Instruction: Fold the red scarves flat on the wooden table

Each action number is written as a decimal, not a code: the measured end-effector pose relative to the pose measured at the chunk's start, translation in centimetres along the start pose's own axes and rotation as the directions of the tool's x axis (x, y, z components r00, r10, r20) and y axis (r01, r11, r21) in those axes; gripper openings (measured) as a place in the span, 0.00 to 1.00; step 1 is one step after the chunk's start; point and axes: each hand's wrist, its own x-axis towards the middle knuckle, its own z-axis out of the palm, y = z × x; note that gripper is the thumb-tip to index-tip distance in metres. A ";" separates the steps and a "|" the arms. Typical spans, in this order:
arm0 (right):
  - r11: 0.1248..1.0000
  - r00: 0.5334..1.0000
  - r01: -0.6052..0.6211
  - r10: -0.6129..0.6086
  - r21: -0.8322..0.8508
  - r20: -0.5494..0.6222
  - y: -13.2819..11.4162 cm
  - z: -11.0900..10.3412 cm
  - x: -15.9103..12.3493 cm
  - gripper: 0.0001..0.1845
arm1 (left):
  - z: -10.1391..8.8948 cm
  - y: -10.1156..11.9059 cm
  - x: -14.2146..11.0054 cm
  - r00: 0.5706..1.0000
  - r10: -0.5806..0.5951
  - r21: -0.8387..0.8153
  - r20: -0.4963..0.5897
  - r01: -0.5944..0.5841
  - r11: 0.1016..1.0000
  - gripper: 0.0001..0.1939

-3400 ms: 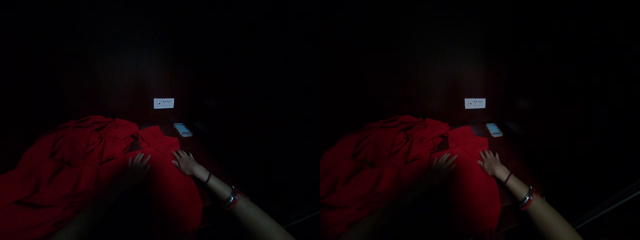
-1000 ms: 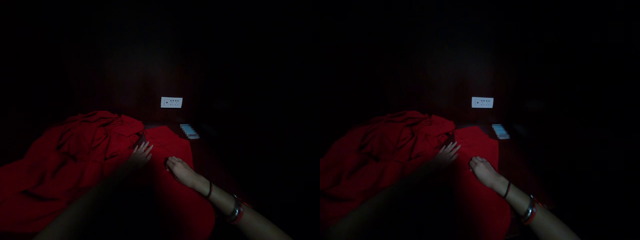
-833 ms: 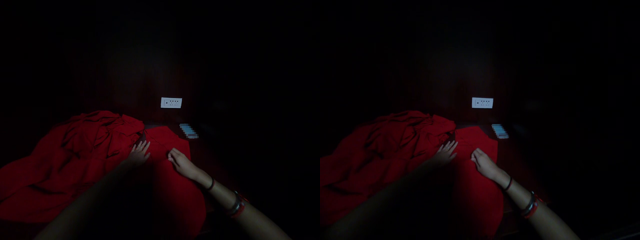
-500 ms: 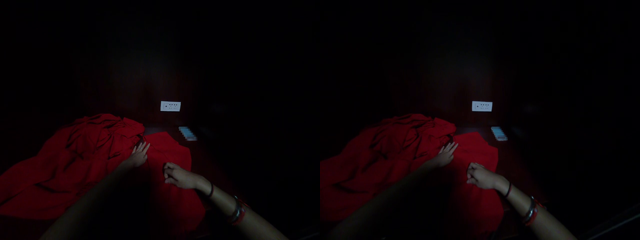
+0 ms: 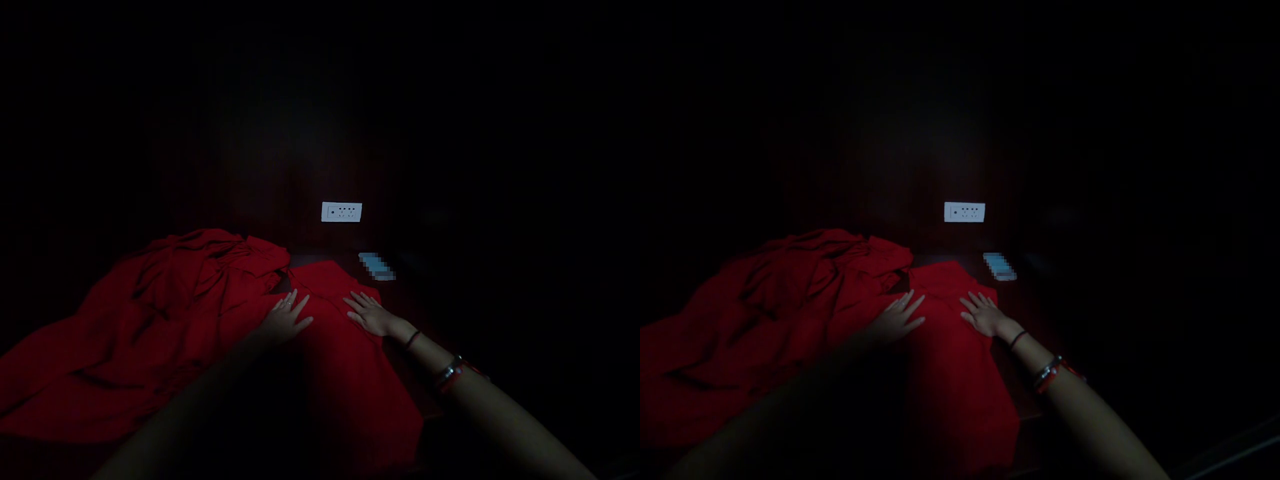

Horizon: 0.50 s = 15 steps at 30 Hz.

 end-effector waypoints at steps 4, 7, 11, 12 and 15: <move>1.000 0.997 -0.006 0.004 0.017 0.081 1.3 -1.4 2.1 0.34 | -1.4 1.0 1.4 0.962 -0.144 -0.016 0.231 0.152 0.988 0.38; 0.999 0.997 0.023 -0.026 0.038 0.078 1.6 -1.8 2.5 0.36 | -2.0 2.9 0.8 0.984 -0.168 0.044 0.062 0.165 0.985 0.33; 0.992 0.990 0.118 -0.114 0.043 -0.085 0.7 -2.2 1.9 0.34 | -1.9 4.2 -0.5 0.992 0.122 -0.023 0.035 -0.122 0.992 0.28; 0.990 0.984 0.138 -0.134 0.028 -0.117 0.4 -2.3 1.6 0.32 | -1.7 4.2 -0.6 0.984 0.166 -0.061 0.069 -0.162 0.985 0.26; 0.983 0.969 0.185 -0.183 -0.002 -0.167 -1.0 -2.4 0.2 0.30 | -1.3 3.5 -0.4 0.985 0.166 -0.107 0.051 -0.159 0.981 0.20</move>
